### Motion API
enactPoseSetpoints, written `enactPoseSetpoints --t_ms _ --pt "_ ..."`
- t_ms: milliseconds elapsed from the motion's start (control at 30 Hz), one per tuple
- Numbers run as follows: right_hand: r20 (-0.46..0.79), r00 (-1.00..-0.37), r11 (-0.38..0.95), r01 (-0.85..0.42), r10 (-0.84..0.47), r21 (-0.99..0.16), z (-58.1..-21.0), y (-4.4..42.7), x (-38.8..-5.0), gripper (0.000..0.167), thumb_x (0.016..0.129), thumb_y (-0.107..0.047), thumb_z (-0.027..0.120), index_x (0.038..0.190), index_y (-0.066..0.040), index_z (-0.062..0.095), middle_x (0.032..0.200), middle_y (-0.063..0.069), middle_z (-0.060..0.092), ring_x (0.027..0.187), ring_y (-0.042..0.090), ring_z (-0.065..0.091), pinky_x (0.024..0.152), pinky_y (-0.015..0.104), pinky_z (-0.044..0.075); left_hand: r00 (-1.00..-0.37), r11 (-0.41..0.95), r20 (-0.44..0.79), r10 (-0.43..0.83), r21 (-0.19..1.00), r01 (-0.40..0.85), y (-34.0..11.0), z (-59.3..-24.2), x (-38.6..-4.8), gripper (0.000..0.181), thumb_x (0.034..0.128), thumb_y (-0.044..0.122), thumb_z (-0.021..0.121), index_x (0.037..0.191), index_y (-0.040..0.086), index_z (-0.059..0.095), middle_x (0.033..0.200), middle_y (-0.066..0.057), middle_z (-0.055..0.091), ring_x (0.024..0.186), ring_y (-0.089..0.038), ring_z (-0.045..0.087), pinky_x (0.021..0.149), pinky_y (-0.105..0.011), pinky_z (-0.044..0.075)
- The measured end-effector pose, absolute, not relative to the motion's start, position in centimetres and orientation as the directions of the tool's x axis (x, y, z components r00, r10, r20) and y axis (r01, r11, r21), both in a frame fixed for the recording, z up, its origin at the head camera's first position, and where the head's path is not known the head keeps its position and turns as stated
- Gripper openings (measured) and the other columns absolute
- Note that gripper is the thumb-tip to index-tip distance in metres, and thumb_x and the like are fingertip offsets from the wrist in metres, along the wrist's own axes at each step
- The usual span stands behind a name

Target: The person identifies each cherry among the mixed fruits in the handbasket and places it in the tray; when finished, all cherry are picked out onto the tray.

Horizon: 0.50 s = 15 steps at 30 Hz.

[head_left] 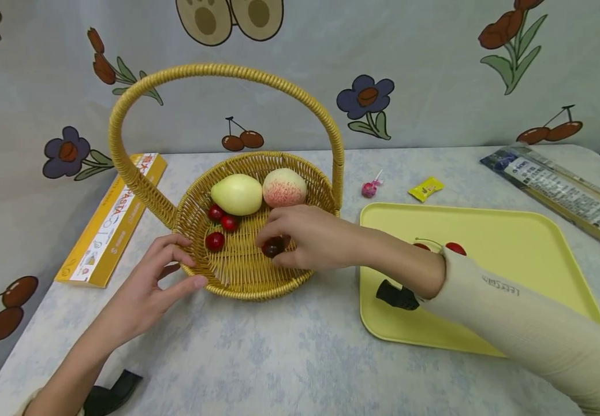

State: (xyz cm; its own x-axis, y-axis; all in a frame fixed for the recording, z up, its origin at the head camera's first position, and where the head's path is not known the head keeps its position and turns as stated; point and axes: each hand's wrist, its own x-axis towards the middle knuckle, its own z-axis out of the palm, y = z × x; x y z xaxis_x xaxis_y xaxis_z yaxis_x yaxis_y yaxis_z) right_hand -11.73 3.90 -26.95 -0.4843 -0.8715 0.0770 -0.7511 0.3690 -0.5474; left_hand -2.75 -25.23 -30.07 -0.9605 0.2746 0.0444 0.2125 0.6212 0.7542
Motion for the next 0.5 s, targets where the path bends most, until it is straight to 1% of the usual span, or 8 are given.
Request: enactPoseSetpoints --t_ms 133,233,333,400,467,500 --pt "0.170 -0.500 0.333 -0.757 -0.849 -0.563 -26.6 5.2 -10.9 0.016 0.090 -0.017 0.075 0.105 -0.016 0.073 0.108 -0.005 0.061 0.096 0.008 0.056 0.085 0.027 0.047 -0.961 0.620 0.048 0.271 0.755 0.212 -25.3 -30.2 -2.8 0.016 0.0932 0.011 0.070 0.099 0.007 0.056 0.135 -0.009 0.041 0.125 -0.025 0.039 0.095 -0.047 0.048" --pt "0.227 -0.512 0.306 -0.753 -0.829 -0.582 -26.5 6.4 -10.3 0.013 0.090 -0.011 0.073 0.102 -0.015 0.072 0.109 -0.004 0.059 0.091 0.007 0.056 0.078 0.027 0.051 -0.961 0.616 0.047 0.271 0.759 0.211 -25.3 -30.2 -2.8 0.016 0.0931 0.011 0.070 0.099 0.007 0.056 0.135 -0.009 0.041 0.126 -0.025 0.039 0.096 -0.048 0.047" --pt "0.259 -0.525 0.281 -0.737 -0.811 -0.615 -26.4 7.7 -9.7 0.017 0.090 -0.004 0.070 0.103 -0.013 0.071 0.114 -0.001 0.057 0.090 0.007 0.057 0.071 0.025 0.054 -0.961 0.614 0.047 0.272 0.761 0.211 -25.3 -30.3 -2.7 0.016 0.0929 0.011 0.070 0.099 0.007 0.056 0.135 -0.009 0.041 0.126 -0.025 0.039 0.096 -0.052 0.046" --pt "0.274 -0.537 0.272 -0.726 -0.798 -0.632 -26.2 8.5 -9.2 0.021 0.089 -0.001 0.069 0.106 -0.012 0.069 0.115 -0.001 0.057 0.090 0.007 0.057 0.070 0.025 0.055 -0.961 0.612 0.050 0.273 0.762 0.214 -25.3 -30.3 -2.7 0.016 0.0929 0.010 0.070 0.099 0.007 0.056 0.135 -0.010 0.041 0.126 -0.025 0.039 0.095 -0.054 0.046" --pt "0.280 -0.552 0.274 -0.716 -0.785 -0.642 -26.0 9.3 -8.9 0.025 0.089 0.000 0.068 0.112 -0.011 0.067 0.116 -0.001 0.057 0.091 0.007 0.057 0.070 0.023 0.055 -0.960 0.611 0.054 0.274 0.762 0.217 -25.3 -30.2 -2.7 0.016 0.0928 0.010 0.070 0.099 0.007 0.056 0.135 -0.009 0.041 0.125 -0.025 0.039 0.096 -0.051 0.046" --pt "0.282 -0.561 0.279 -0.711 -0.778 -0.645 -25.9 9.6 -8.7 0.028 0.089 0.000 0.069 0.115 -0.011 0.066 0.117 -0.002 0.057 0.092 0.007 0.057 0.071 0.023 0.055 -0.960 0.611 0.055 0.274 0.761 0.218 -25.3 -30.2 -2.7 0.016 0.0928 0.010 0.070 0.099 0.007 0.056 0.135 -0.009 0.041 0.125 -0.024 0.039 0.097 -0.047 0.047"
